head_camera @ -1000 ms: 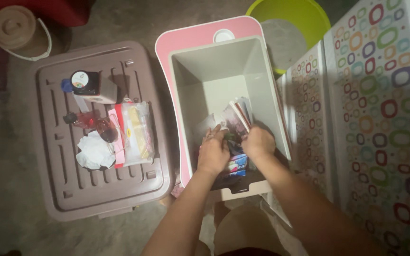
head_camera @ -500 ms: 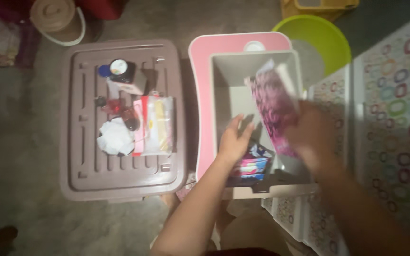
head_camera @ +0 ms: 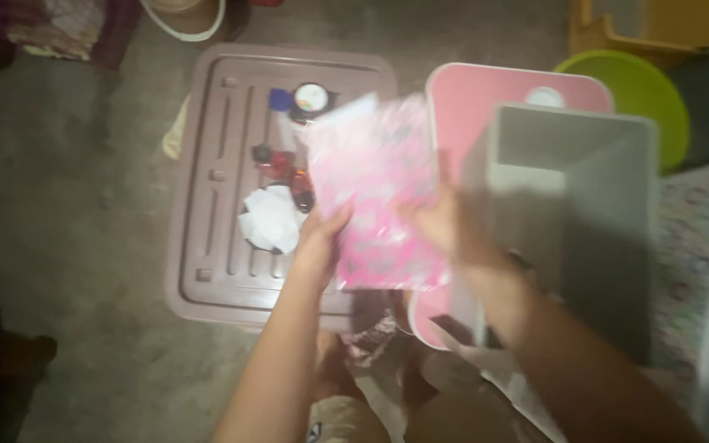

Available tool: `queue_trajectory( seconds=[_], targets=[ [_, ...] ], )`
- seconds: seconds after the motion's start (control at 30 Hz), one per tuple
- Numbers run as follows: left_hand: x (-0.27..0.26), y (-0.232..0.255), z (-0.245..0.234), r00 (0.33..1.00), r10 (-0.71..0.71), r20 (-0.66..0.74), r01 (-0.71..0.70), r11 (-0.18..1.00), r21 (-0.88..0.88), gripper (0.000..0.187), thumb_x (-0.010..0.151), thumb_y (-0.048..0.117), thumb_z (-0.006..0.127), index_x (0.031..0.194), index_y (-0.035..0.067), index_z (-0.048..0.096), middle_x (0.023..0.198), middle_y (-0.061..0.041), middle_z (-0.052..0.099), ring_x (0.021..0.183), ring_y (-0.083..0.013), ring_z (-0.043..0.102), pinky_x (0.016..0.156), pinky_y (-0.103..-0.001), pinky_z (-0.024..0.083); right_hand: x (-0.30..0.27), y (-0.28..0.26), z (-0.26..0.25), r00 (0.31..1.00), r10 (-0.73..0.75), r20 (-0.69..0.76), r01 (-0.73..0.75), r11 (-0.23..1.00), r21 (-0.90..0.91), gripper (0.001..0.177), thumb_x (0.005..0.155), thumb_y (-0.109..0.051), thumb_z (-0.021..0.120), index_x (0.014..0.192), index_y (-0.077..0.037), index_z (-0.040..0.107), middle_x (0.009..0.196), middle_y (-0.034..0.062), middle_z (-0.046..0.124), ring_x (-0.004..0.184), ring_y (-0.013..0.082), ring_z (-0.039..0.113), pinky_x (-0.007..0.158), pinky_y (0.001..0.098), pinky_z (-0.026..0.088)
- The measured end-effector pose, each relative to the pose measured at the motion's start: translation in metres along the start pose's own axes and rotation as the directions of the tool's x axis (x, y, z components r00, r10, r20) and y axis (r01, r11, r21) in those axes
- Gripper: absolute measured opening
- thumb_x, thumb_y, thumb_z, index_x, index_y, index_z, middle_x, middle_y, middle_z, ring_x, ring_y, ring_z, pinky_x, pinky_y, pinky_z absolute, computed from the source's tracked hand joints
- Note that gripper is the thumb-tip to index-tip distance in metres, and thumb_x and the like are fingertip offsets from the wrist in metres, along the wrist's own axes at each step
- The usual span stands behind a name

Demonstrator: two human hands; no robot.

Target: The person removes various items from a drawer, including bottles, a notebook, and packaged goods, and places them on a nearby container lid. The person then empties the drawer completely and begins placing the items back into the drawer in a different arrangement.

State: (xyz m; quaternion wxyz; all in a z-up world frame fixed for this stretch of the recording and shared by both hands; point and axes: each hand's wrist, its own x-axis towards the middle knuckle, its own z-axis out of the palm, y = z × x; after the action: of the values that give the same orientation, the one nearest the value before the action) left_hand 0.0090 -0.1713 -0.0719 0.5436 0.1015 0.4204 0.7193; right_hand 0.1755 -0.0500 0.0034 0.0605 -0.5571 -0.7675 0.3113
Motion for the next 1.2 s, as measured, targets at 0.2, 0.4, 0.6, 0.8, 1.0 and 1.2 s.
queue_trajectory(
  seconds=[0.2,0.4,0.6,0.8,1.0,1.2],
  targets=[
    [-0.029,0.000,-0.198,0.928,-0.057,-0.368,0.096,0.991,0.088,0.062,0.089,0.012,0.069,0.147,0.000,0.048,0.141,-0.015,0.058,0.127,-0.0266,0.054,0.105,-0.042,0.042,0.023,0.003,0.273,0.929,-0.078,0.361,-0.132,0.842,0.524,0.058,0.086,-0.008,0.071,0.143,-0.008,0.059,0.112,0.0133,0.075,0.095,0.0201,0.068,0.081,0.0348,0.057],
    [-0.013,0.007,-0.359,0.756,-0.020,-0.654,0.342,0.864,0.369,0.044,0.097,0.014,0.069,0.139,0.003,0.064,0.098,-0.013,0.066,0.077,-0.0211,0.057,0.064,-0.037,0.046,0.033,-0.029,0.414,0.875,-0.268,0.404,-0.087,0.733,0.675,0.061,0.083,0.002,0.059,0.143,-0.005,0.053,0.122,0.0127,0.069,0.109,0.0198,0.067,0.091,0.0345,0.056],
    [0.062,0.034,-0.430,0.832,0.155,-0.532,0.199,0.813,0.548,0.049,0.088,0.008,0.068,0.136,0.004,0.061,0.100,-0.009,0.071,0.075,-0.0144,0.065,0.060,-0.031,0.053,0.057,-0.084,0.437,0.839,-0.252,0.482,-0.217,0.657,0.722,0.058,0.083,0.004,0.055,0.141,-0.004,0.053,0.124,0.0114,0.069,0.110,0.0207,0.067,0.093,0.0350,0.055],
    [0.090,0.047,-0.439,0.828,0.337,-0.448,0.395,0.215,0.893,0.062,0.082,0.013,0.075,0.140,0.007,0.054,0.117,-0.019,0.069,0.107,-0.0339,0.067,0.089,-0.042,0.052,0.056,-0.090,0.419,0.905,-0.353,0.239,0.328,0.934,0.137,0.042,0.092,-0.002,0.061,0.133,-0.010,0.067,0.120,0.0149,0.072,0.114,0.0321,0.068,0.099,0.0414,0.055],
    [0.077,0.053,-0.392,0.808,0.502,-0.310,0.354,0.008,0.935,0.070,0.085,0.019,0.069,0.148,0.004,0.045,0.150,-0.028,0.047,0.132,-0.0499,0.046,0.109,-0.052,0.039,0.039,-0.087,0.381,0.884,-0.462,0.071,0.446,0.788,-0.425,0.081,0.059,-0.016,0.073,0.134,0.007,0.055,0.123,0.0220,0.059,0.104,0.0393,0.057,0.084,0.0436,0.049],
    [0.045,0.040,-0.340,0.728,0.660,-0.186,0.187,0.070,0.980,0.067,0.086,0.022,0.071,0.144,-0.004,0.049,0.144,-0.034,0.046,0.133,-0.0497,0.042,0.111,-0.053,0.036,0.057,-0.053,0.392,0.875,-0.479,0.074,0.461,0.774,-0.434,0.025,0.091,-0.012,0.060,0.116,-0.011,0.063,0.112,0.0103,0.064,0.108,0.0305,0.066,0.091,0.0415,0.054]
  ],
)
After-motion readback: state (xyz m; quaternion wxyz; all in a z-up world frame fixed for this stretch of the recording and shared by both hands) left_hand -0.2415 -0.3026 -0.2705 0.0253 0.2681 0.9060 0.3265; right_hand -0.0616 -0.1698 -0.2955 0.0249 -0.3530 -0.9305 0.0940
